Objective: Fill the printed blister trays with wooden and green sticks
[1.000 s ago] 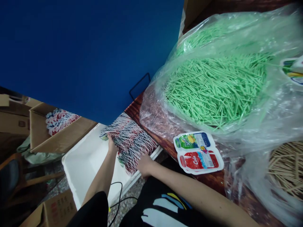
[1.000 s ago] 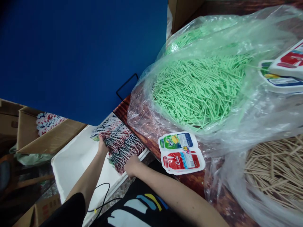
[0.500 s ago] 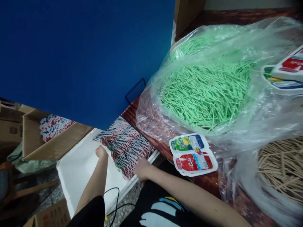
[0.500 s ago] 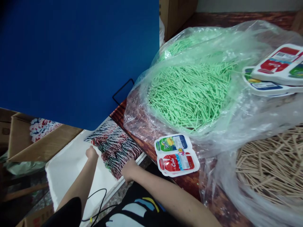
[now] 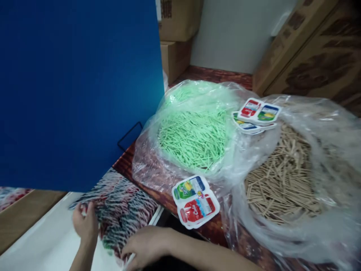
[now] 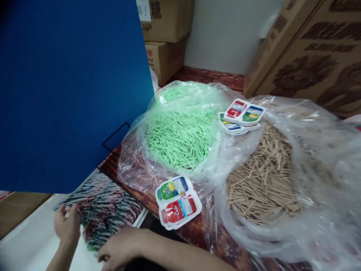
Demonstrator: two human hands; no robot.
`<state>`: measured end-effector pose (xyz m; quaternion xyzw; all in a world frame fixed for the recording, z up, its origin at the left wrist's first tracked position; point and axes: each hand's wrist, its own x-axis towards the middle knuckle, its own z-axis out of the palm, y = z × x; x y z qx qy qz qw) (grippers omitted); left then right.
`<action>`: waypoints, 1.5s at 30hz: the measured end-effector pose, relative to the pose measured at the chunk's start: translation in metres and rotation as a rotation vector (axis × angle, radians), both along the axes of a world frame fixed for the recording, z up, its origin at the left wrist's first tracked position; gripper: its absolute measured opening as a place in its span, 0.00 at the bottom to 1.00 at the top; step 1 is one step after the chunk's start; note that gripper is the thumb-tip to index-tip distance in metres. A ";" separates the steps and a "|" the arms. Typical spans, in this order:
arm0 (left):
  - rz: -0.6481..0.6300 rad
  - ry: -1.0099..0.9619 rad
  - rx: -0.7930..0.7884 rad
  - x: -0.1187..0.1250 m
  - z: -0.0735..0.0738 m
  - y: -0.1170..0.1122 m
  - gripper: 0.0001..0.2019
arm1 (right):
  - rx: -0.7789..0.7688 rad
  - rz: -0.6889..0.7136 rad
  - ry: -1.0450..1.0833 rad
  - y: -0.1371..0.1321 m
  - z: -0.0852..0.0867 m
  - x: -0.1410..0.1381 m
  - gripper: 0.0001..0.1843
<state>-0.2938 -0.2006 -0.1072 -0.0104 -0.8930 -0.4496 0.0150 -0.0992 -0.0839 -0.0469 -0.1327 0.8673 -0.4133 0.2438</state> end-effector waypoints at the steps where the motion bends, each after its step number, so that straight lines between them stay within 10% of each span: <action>1: -0.063 0.050 -0.044 0.012 0.008 0.006 0.26 | -0.058 -0.049 0.015 0.010 0.010 0.010 0.19; 9: -0.823 0.194 0.114 0.124 0.076 0.093 0.10 | -0.326 -0.596 0.011 0.057 0.051 0.092 0.16; 15: -1.382 0.173 0.000 0.177 0.076 0.147 0.11 | -0.202 -0.777 0.012 0.085 0.071 0.125 0.08; 23: -1.385 0.250 -0.205 0.194 0.061 0.161 0.18 | 0.055 -1.203 0.169 0.184 0.085 0.142 0.10; 30: -1.289 0.127 -0.168 0.189 0.058 0.170 0.15 | 0.704 -1.347 0.154 0.283 0.095 0.103 0.16; 33: -1.275 0.129 -0.111 0.190 0.059 0.173 0.02 | 0.833 -1.341 0.100 0.316 0.098 0.078 0.17; 45: -1.373 0.068 -0.147 0.184 0.060 0.175 0.07 | 0.965 -1.131 -0.188 0.345 0.082 0.018 0.18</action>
